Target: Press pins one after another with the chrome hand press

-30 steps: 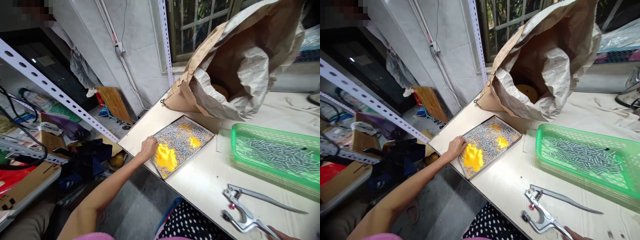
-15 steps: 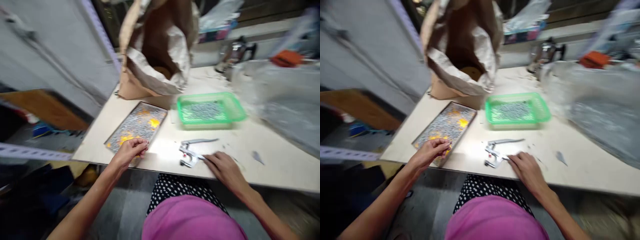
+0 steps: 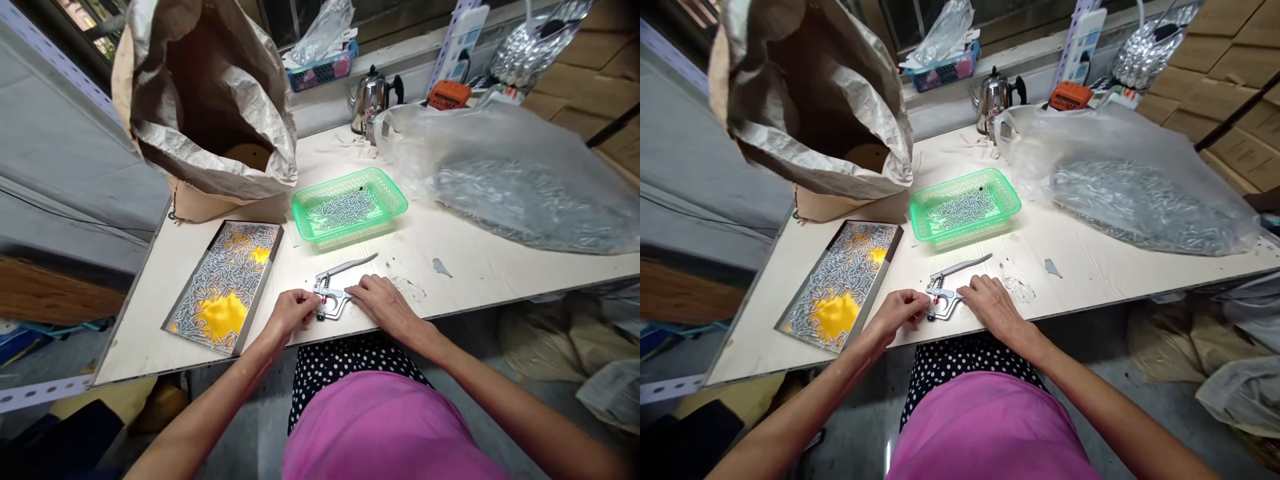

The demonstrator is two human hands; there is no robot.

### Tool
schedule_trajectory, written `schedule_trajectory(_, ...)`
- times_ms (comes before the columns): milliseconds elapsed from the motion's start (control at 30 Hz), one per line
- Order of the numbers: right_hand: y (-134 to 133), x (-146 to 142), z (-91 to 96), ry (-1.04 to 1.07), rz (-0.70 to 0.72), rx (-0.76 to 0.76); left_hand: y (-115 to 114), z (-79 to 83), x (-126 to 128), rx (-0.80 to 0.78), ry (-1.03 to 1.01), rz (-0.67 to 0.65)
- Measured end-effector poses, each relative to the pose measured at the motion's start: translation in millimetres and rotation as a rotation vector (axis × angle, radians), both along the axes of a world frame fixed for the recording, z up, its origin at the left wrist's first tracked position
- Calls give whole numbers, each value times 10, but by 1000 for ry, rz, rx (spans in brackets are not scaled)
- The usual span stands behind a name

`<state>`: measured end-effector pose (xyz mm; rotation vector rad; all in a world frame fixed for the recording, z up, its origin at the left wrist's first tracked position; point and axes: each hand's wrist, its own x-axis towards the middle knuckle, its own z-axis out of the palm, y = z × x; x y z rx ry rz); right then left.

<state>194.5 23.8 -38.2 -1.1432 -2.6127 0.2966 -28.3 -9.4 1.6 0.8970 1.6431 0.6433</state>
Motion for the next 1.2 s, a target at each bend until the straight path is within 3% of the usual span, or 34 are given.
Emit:
schedule_trajectory(267,-26,-2,-5,7,-50,-2,27,-47,48,-87,73,-51)
schedule_trajectory(567,-70,-31,26,-66,-84,22,108,4,94,-172,181,-106)
schedule_trajectory(1200,-67,-46,45,-64,-59,44,152,84,139,-316,124,-108)
